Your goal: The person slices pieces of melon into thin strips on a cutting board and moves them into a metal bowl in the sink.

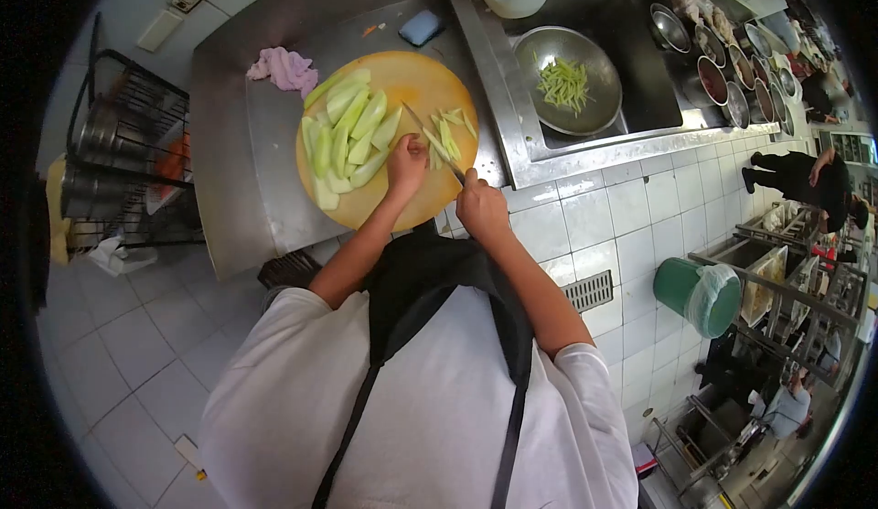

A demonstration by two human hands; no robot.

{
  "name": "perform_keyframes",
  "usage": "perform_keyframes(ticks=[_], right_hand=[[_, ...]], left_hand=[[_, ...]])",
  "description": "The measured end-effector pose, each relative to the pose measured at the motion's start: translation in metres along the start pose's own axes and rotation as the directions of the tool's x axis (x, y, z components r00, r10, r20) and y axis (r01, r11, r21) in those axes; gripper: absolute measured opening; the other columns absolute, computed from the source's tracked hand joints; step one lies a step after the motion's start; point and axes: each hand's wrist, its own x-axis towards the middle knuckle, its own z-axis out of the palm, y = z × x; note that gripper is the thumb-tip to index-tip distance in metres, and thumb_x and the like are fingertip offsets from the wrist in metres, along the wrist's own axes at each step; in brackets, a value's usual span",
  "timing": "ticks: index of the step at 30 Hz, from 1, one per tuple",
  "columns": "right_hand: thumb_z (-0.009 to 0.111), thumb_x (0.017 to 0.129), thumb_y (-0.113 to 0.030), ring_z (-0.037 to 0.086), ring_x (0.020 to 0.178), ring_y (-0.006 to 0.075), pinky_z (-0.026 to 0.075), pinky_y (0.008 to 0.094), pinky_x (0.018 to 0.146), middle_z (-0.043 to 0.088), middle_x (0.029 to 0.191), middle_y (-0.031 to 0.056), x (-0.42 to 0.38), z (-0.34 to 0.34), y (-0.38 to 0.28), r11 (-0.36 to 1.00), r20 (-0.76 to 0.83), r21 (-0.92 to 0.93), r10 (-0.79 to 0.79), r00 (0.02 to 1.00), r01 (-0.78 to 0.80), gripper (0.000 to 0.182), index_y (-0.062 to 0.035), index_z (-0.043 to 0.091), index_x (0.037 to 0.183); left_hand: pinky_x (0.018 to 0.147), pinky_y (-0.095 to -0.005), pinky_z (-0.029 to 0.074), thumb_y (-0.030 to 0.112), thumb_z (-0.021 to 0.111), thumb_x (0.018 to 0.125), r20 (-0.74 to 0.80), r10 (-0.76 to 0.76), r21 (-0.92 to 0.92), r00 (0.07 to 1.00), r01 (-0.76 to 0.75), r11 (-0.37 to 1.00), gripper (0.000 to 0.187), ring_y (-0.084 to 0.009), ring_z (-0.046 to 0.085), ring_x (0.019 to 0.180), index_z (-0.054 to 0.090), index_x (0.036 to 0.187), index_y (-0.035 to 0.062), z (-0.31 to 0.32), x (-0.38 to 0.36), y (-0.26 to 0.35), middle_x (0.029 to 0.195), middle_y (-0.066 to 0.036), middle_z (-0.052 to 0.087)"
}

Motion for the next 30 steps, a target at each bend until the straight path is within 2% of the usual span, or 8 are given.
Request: perform_keyframes(ticks=[4, 10, 15, 19, 25, 26, 28, 30], right_hand=[[0.071, 0.085, -0.016, 0.068, 0.069, 0.0435, 0.055, 0.0519, 0.062, 0.066, 0.079, 0.0238, -0.009, -0.019, 0.007, 0.994, -0.107, 0.103, 0.041, 0.993, -0.030, 0.030, -0.0005, 0.047, 0.096], [0.079, 0.079, -0.017, 0.069, 0.076, 0.0414, 0.056, 0.0487, 0.066, 0.065, 0.086, 0.0228, -0.020, -0.050, 0.023, 0.975, -0.208, 0.153, 0.192, 0.959, -0.162, 0.040, -0.0010, 0.048, 0.098], [0.080, 0.077, -0.016, 0.069, 0.075, 0.0391, 0.057, 0.0468, 0.066, 0.066, 0.088, 0.0212, -0.017, -0.096, 0.067, 0.958, -0.301, 0.036, 0.283, 0.911, -0.286, 0.040, -0.0018, 0.049, 0.099], [0.079, 0.077, -0.012, 0.070, 0.075, 0.0384, 0.058, 0.0451, 0.066, 0.066, 0.087, 0.0207, -0.018, -0.153, 0.114, 0.922, -0.372, -0.067, 0.331, 0.867, -0.380, 0.038, -0.0020, 0.049, 0.099], [0.076, 0.078, -0.013, 0.069, 0.072, 0.0398, 0.056, 0.0474, 0.064, 0.068, 0.083, 0.0202, -0.082, -0.211, 0.176, 0.827, -0.349, -0.085, 0.498, 0.794, -0.556, 0.034, -0.0009, 0.052, 0.097], [0.078, 0.079, -0.017, 0.068, 0.072, 0.0424, 0.054, 0.0485, 0.062, 0.068, 0.083, 0.0205, -0.096, -0.214, 0.181, 0.831, -0.352, -0.011, 0.518, 0.780, -0.557, 0.036, -0.0024, 0.052, 0.100], [0.077, 0.086, -0.019, 0.068, 0.066, 0.0329, 0.052, 0.0424, 0.057, 0.069, 0.081, 0.0170, -0.114, -0.209, 0.187, 0.836, -0.321, 0.066, 0.534, 0.782, -0.544, 0.034, -0.0020, 0.055, 0.104], [0.073, 0.092, -0.019, 0.066, 0.063, 0.0229, 0.050, 0.0361, 0.055, 0.069, 0.080, 0.0129, -0.119, -0.193, 0.185, 0.724, -0.139, 0.492, 0.612, 0.778, -0.482, 0.029, -0.0016, 0.057, 0.108]], left_hand=[[0.101, -0.0449, 0.048, 0.007, 0.066, 0.084, -0.155, 0.351, 0.245, 0.923, -0.308, 0.919, 0.049, -0.0375, 0.057, 0.125, 0.059, 0.133, 0.0028, -0.021, -0.027, 0.020, 0.143, -0.022, 0.051], [0.116, -0.0604, 0.032, 0.004, 0.061, 0.087, 0.102, 0.730, 0.468, 0.676, -0.680, 0.565, 0.057, -0.0439, 0.040, 0.141, 0.058, 0.143, 0.0157, -0.036, -0.044, 0.071, 0.154, -0.023, 0.037], [0.120, -0.0610, 0.027, 0.003, 0.060, 0.085, 0.391, 0.868, 0.261, 0.306, -0.941, 0.214, 0.061, -0.0390, 0.035, 0.146, 0.061, 0.141, 0.0287, 0.032, -0.013, 0.140, 0.157, -0.013, 0.037], [0.122, -0.0603, 0.024, 0.001, 0.059, 0.085, 0.471, 0.875, 0.122, 0.108, -0.991, 0.057, 0.064, -0.0336, 0.031, 0.150, 0.059, 0.142, 0.0283, 0.102, 0.035, 0.199, 0.162, -0.012, 0.034], [0.120, -0.0541, 0.028, 0.006, 0.065, 0.084, 0.474, 0.819, 0.265, 0.324, -0.939, 0.218, 0.059, -0.0370, 0.038, 0.145, 0.062, 0.141, 0.0203, 0.195, 0.122, 0.227, 0.157, -0.018, 0.040], [0.119, -0.0524, 0.031, 0.006, 0.066, 0.083, 0.421, 0.814, 0.244, 0.400, -0.915, 0.322, 0.059, -0.0374, 0.041, 0.142, 0.062, 0.140, 0.0195, 0.201, 0.127, 0.224, 0.155, -0.019, 0.042], [0.115, -0.0490, 0.036, 0.005, 0.067, 0.080, 0.306, 0.769, 0.201, 0.560, -0.828, 0.523, 0.059, -0.0382, 0.046, 0.137, 0.064, 0.138, 0.0180, 0.198, 0.132, 0.219, 0.151, -0.020, 0.046], [0.111, -0.0452, 0.041, 0.006, 0.068, 0.083, 0.142, 0.742, 0.212, 0.656, -0.752, 0.624, 0.050, -0.0388, 0.052, 0.129, 0.065, 0.133, 0.0103, 0.173, 0.123, 0.200, 0.142, -0.020, 0.053]])
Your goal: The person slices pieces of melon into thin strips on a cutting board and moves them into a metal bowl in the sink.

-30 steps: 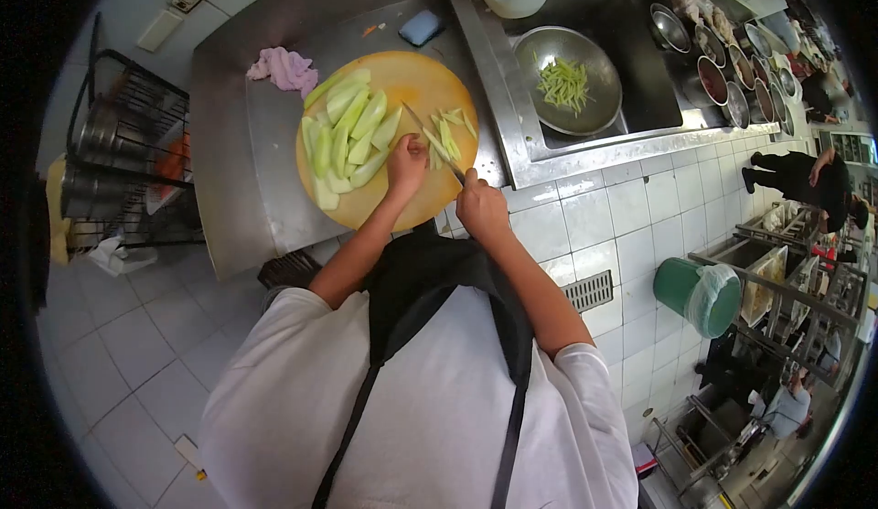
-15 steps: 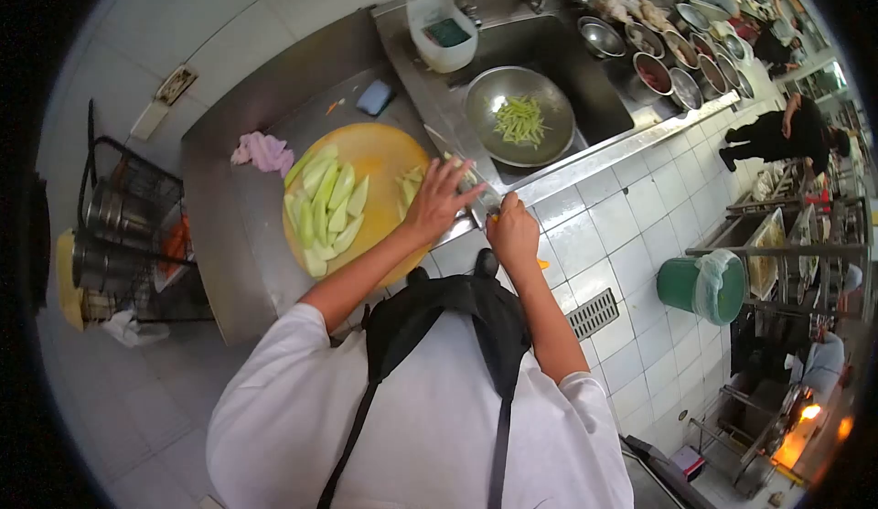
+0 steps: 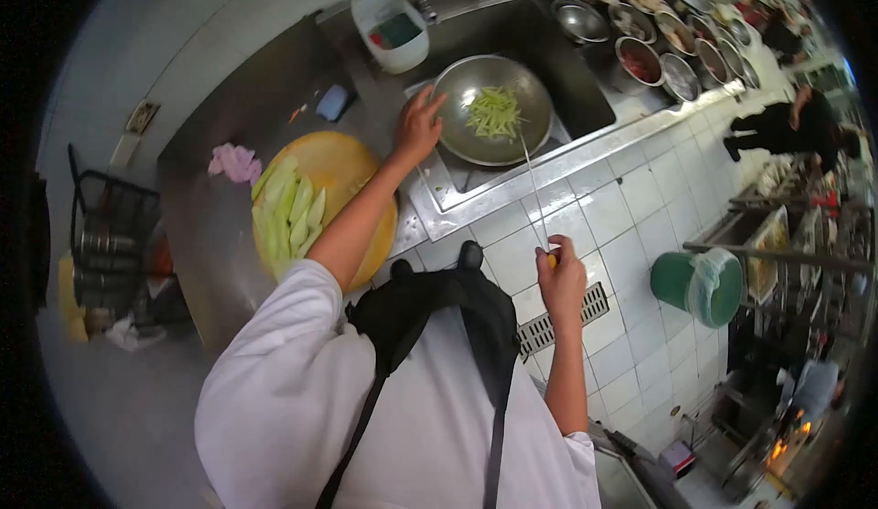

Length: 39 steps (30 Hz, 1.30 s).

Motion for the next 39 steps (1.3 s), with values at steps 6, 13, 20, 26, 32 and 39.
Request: perform_keyframes(ticks=[6, 13, 20, 26, 32, 39], right_hand=[[0.057, 0.105, -0.022, 0.065, 0.063, 0.0135, 0.050, 0.0298, 0.056, 0.071, 0.081, 0.0117, 0.026, 0.092, -0.001, 0.900, 0.462, 0.418, -0.096, 0.882, -0.121, 0.026, 0.0016, 0.059, 0.116], [0.051, 0.101, -0.017, 0.071, 0.078, 0.0452, 0.055, 0.0552, 0.070, 0.072, 0.082, 0.0246, 0.037, 0.178, -0.038, 0.931, 0.550, 0.052, -0.328, 0.768, 0.360, 0.020, -0.0003, 0.056, 0.113], [0.051, 0.096, -0.010, 0.073, 0.085, 0.0360, 0.059, 0.0477, 0.069, 0.070, 0.096, 0.0202, 0.013, 0.205, -0.040, 0.793, 0.555, -0.260, -0.345, 0.757, 0.551, 0.027, 0.0024, 0.056, 0.120], [0.056, 0.091, -0.008, 0.073, 0.076, 0.0343, 0.059, 0.0433, 0.064, 0.070, 0.094, 0.0220, -0.007, 0.194, -0.056, 0.773, 0.479, -0.321, -0.367, 0.798, 0.548, 0.043, 0.0071, 0.051, 0.131], [0.055, 0.091, -0.008, 0.072, 0.069, 0.0314, 0.058, 0.0404, 0.059, 0.068, 0.092, 0.0207, -0.022, 0.213, -0.060, 0.746, 0.363, -0.381, -0.423, 0.830, 0.546, 0.046, 0.0080, 0.052, 0.133], [0.054, 0.090, -0.008, 0.069, 0.068, 0.0313, 0.057, 0.0422, 0.057, 0.065, 0.093, 0.0217, -0.046, 0.217, -0.056, 0.700, 0.404, -0.374, -0.468, 0.786, 0.609, 0.051, 0.0069, 0.049, 0.139]], left_hand=[[0.101, -0.0502, 0.046, 0.023, 0.067, 0.091, -0.269, -0.539, 0.284, 0.798, 0.600, 0.748, 0.044, -0.0412, 0.056, 0.118, 0.062, 0.128, -0.0011, -0.095, -0.171, -0.007, 0.124, -0.022, 0.059], [0.093, -0.0529, 0.050, 0.038, 0.072, 0.088, -0.151, -0.812, 0.258, 0.564, 0.815, 0.518, 0.058, -0.0434, 0.061, 0.112, 0.059, 0.128, -0.0025, -0.115, -0.229, 0.019, 0.118, -0.025, 0.059], [0.106, -0.0487, 0.045, 0.032, 0.082, 0.080, -0.083, -0.726, 0.201, 0.683, 0.725, 0.659, 0.072, -0.0451, 0.057, 0.123, 0.055, 0.137, -0.0028, -0.084, -0.212, -0.012, 0.130, -0.028, 0.061], [0.091, -0.0518, 0.051, 0.034, 0.074, 0.087, -0.069, -0.814, 0.270, 0.576, 0.797, 0.541, 0.070, -0.0443, 0.061, 0.112, 0.051, 0.146, 0.0053, -0.100, -0.195, 0.006, 0.128, -0.027, 0.055], [0.089, -0.0514, 0.052, 0.033, 0.071, 0.090, -0.011, -0.729, 0.268, 0.684, 0.705, 0.657, 0.061, -0.0420, 0.062, 0.109, 0.055, 0.144, 0.0083, -0.095, -0.189, -0.016, 0.121, -0.022, 0.055], [0.097, -0.0470, 0.050, 0.024, 0.070, 0.090, -0.018, -0.631, 0.143, 0.775, 0.627, 0.766, 0.046, -0.0381, 0.058, 0.119, 0.065, 0.133, 0.0083, -0.094, -0.202, -0.044, 0.129, -0.018, 0.057]])
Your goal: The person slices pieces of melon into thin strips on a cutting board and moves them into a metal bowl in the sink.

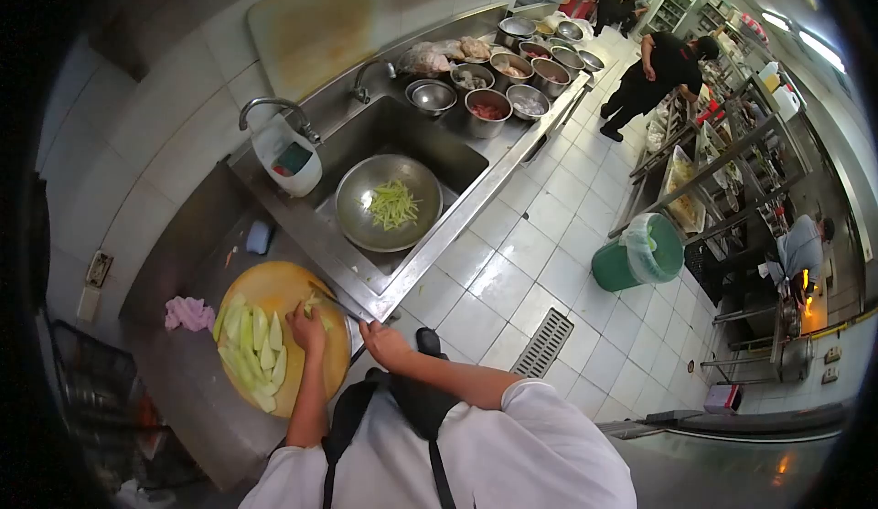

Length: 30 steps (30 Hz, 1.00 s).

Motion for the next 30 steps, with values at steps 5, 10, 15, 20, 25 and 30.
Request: perform_keyframes(ticks=[5, 10, 15, 20, 25, 30], right_hand=[[0.051, 0.089, -0.005, 0.070, 0.082, 0.0403, 0.056, 0.0518, 0.070, 0.069, 0.103, 0.0206, -0.002, 0.073, 0.029, 0.968, 0.104, 0.238, 0.063, 0.993, -0.086, 0.051, -0.0118, 0.056, 0.140], [0.058, 0.101, -0.020, 0.067, 0.056, 0.0195, 0.055, 0.0365, 0.056, 0.071, 0.088, 0.0136, 0.005, 0.031, 0.014, 0.433, 0.296, 0.812, 0.271, 0.916, -0.391, 0.041, -0.0112, 0.058, 0.141], [0.056, 0.102, -0.015, 0.064, 0.054, 0.0150, 0.054, 0.0319, 0.053, 0.069, 0.087, 0.0120, 0.013, 0.044, 0.008, 0.400, 0.377, 0.806, 0.221, 0.899, -0.436, 0.045, -0.0109, 0.053, 0.147], [0.053, 0.104, -0.016, 0.060, 0.052, 0.0114, 0.050, 0.0282, 0.049, 0.067, 0.084, 0.0079, 0.024, 0.049, -0.001, 0.387, 0.435, 0.802, 0.141, 0.889, -0.454, 0.046, -0.0118, 0.051, 0.150], [0.052, 0.104, -0.016, 0.059, 0.052, 0.0099, 0.049, 0.0267, 0.049, 0.068, 0.083, 0.0068, 0.025, 0.052, -0.003, 0.384, 0.450, 0.799, 0.127, 0.884, -0.462, 0.046, -0.0121, 0.051, 0.150], [0.053, 0.104, -0.015, 0.059, 0.053, 0.0107, 0.051, 0.0284, 0.052, 0.068, 0.081, 0.0081, 0.027, 0.042, -0.006, 0.408, 0.399, 0.814, 0.122, 0.909, -0.413, 0.046, -0.0106, 0.052, 0.149]], left_hand=[[0.105, -0.0485, 0.044, 0.024, 0.074, 0.087, -0.113, 0.016, -0.347, 0.994, -0.054, 0.936, 0.054, -0.0402, 0.057, 0.123, 0.061, 0.135, 0.0050, 0.038, 0.009, -0.047, 0.133, -0.022, 0.062], [0.092, -0.0489, 0.051, 0.033, 0.074, 0.087, 0.090, -0.183, -0.042, 0.979, 0.188, 0.981, 0.046, -0.0390, 0.060, 0.114, 0.064, 0.122, 0.0039, -0.016, 0.005, -0.002, 0.119, -0.019, 0.062], [0.097, -0.0448, 0.051, 0.027, 0.076, 0.086, 0.024, -0.095, -0.045, 0.995, 0.096, 0.994, 0.051, -0.0358, 0.059, 0.120, 0.063, 0.130, 0.0040, -0.017, -0.001, 0.006, 0.129, -0.018, 0.058], [0.097, -0.0444, 0.051, 0.017, 0.072, 0.088, -0.069, -0.071, -0.095, 0.995, 0.064, 0.993, 0.051, -0.0358, 0.058, 0.120, 0.060, 0.135, 0.0013, -0.002, -0.003, -0.008, 0.130, -0.018, 0.057], [0.100, -0.0465, 0.048, 0.014, 0.066, 0.091, -0.216, -0.073, -0.066, 0.974, 0.060, 0.996, 0.053, -0.0390, 0.056, 0.121, 0.055, 0.141, -0.0005, 0.013, -0.010, -0.007, 0.129, -0.022, 0.055], [0.100, -0.0480, 0.045, 0.012, 0.063, 0.094, -0.273, -0.096, -0.150, 0.957, 0.056, 0.987, 0.052, -0.0419, 0.054, 0.118, 0.053, 0.142, -0.0019, 0.018, -0.010, -0.002, 0.126, -0.024, 0.053]])
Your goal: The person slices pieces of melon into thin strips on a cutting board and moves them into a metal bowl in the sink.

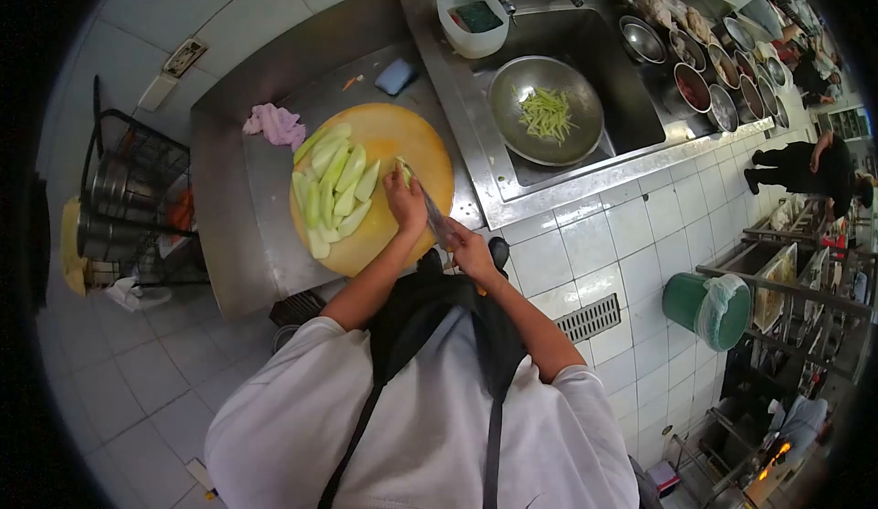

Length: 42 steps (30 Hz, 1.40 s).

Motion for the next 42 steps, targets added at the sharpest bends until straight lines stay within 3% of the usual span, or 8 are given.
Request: perform_keyframes(ticks=[11, 15, 21, 26, 33, 37, 39, 42], right_hand=[[0.058, 0.100, -0.014, 0.066, 0.057, 0.0267, 0.053, 0.0392, 0.060, 0.069, 0.076, 0.0191, -0.013, -0.054, -0.073, 0.980, -0.269, -0.107, -0.188, 0.945, 0.165, 0.042, -0.0071, 0.058, 0.141], [0.056, 0.097, -0.015, 0.068, 0.072, 0.0448, 0.054, 0.0521, 0.066, 0.071, 0.083, 0.0253, -0.001, -0.110, -0.094, 0.897, -0.495, -0.413, -0.367, 0.788, 0.159, 0.039, -0.0065, 0.062, 0.134], [0.058, 0.088, -0.014, 0.070, 0.082, 0.0460, 0.056, 0.0548, 0.073, 0.071, 0.086, 0.0264, 0.042, -0.259, -0.067, 0.502, -0.453, -0.834, -0.383, 0.805, -0.231, 0.015, -0.0010, 0.066, 0.090], [0.061, 0.096, -0.024, 0.072, 0.071, 0.0302, 0.056, 0.0435, 0.059, 0.073, 0.085, 0.0194, 0.007, -0.289, -0.072, 0.900, -0.609, -0.406, -0.137, 0.782, -0.159, 0.034, -0.0002, 0.067, 0.119], [0.064, 0.099, -0.016, 0.061, 0.050, 0.0146, 0.047, 0.0268, 0.042, 0.063, 0.076, 0.0054, -0.042, -0.202, -0.050, 0.965, -0.273, 0.257, 0.031, 0.962, 0.042, 0.020, -0.0019, 0.061, 0.113], [0.064, 0.097, -0.016, 0.064, 0.055, 0.0189, 0.051, 0.0335, 0.048, 0.068, 0.079, 0.0094, -0.045, -0.134, -0.050, 0.991, -0.014, 0.089, 0.097, 0.995, -0.095, 0.017, -0.0040, 0.063, 0.109], [0.061, 0.094, -0.015, 0.069, 0.065, 0.0301, 0.055, 0.0442, 0.059, 0.071, 0.082, 0.0167, -0.022, -0.101, 0.010, 0.963, 0.028, -0.232, -0.134, 0.991, 0.136, 0.019, -0.0043, 0.065, 0.109], [0.060, 0.090, -0.021, 0.065, 0.081, 0.0465, 0.051, 0.0540, 0.073, 0.067, 0.087, 0.0261, -0.004, -0.065, 0.054, 0.772, 0.072, -0.599, -0.212, 0.975, 0.212, 0.021, -0.0011, 0.065, 0.096]], left_hand=[[0.096, -0.0468, 0.048, 0.014, 0.060, 0.098, -0.117, 0.274, -0.170, 0.955, -0.291, 0.942, 0.047, -0.0411, 0.057, 0.115, 0.054, 0.142, 0.0003, 0.022, 0.055, 0.111, 0.124, -0.023, 0.055], [0.093, -0.0454, 0.051, 0.015, 0.065, 0.094, 0.101, 0.379, -0.259, 0.920, -0.344, 0.903, 0.044, -0.0388, 0.061, 0.111, 0.060, 0.137, 0.0060, 0.075, 0.091, 0.188, 0.123, -0.021, 0.059], [0.099, -0.0443, 0.050, 0.026, 0.071, 0.090, 0.423, 0.356, -0.121, 0.833, -0.337, 0.934, 0.035, -0.0354, 0.062, 0.118, 0.073, 0.123, 0.0147, 0.138, 0.135, 0.230, 0.131, -0.016, 0.062], [0.091, -0.0434, 0.053, 0.024, 0.070, 0.089, 0.220, 0.401, -0.231, 0.889, -0.351, 0.907, 0.024, -0.0349, 0.066, 0.107, 0.075, 0.110, 0.0130, 0.055, 0.149, 0.175, 0.114, -0.013, 0.069], [0.084, -0.0476, 0.054, 0.020, 0.071, 0.087, 0.311, -0.144, 0.253, 0.939, 0.065, 0.965, 0.029, -0.0384, 0.068, 0.097, 0.071, 0.112, 0.0057, -0.058, 0.031, 0.022, 0.103, -0.022, 0.070], [0.088, -0.0491, 0.052, 0.018, 0.074, 0.084, 0.286, 0.018, 0.230, 0.958, -0.087, 0.969, 0.039, -0.0424, 0.065, 0.104, 0.067, 0.119, 0.0019, -0.051, -0.021, -0.001, 0.110, -0.026, 0.068], [0.089, -0.0498, 0.052, 0.018, 0.075, 0.083, 0.187, 0.220, 0.155, 0.958, -0.249, 0.956, 0.043, -0.0440, 0.063, 0.107, 0.065, 0.121, -0.0001, -0.022, -0.023, -0.032, 0.111, -0.027, 0.067], [0.081, -0.0486, 0.052, 0.019, 0.077, 0.082, 0.311, 0.085, 0.053, 0.947, -0.107, 0.993, 0.027, -0.0397, 0.068, 0.094, 0.069, 0.103, 0.0021, -0.031, -0.017, -0.010, 0.097, -0.020, 0.070]])
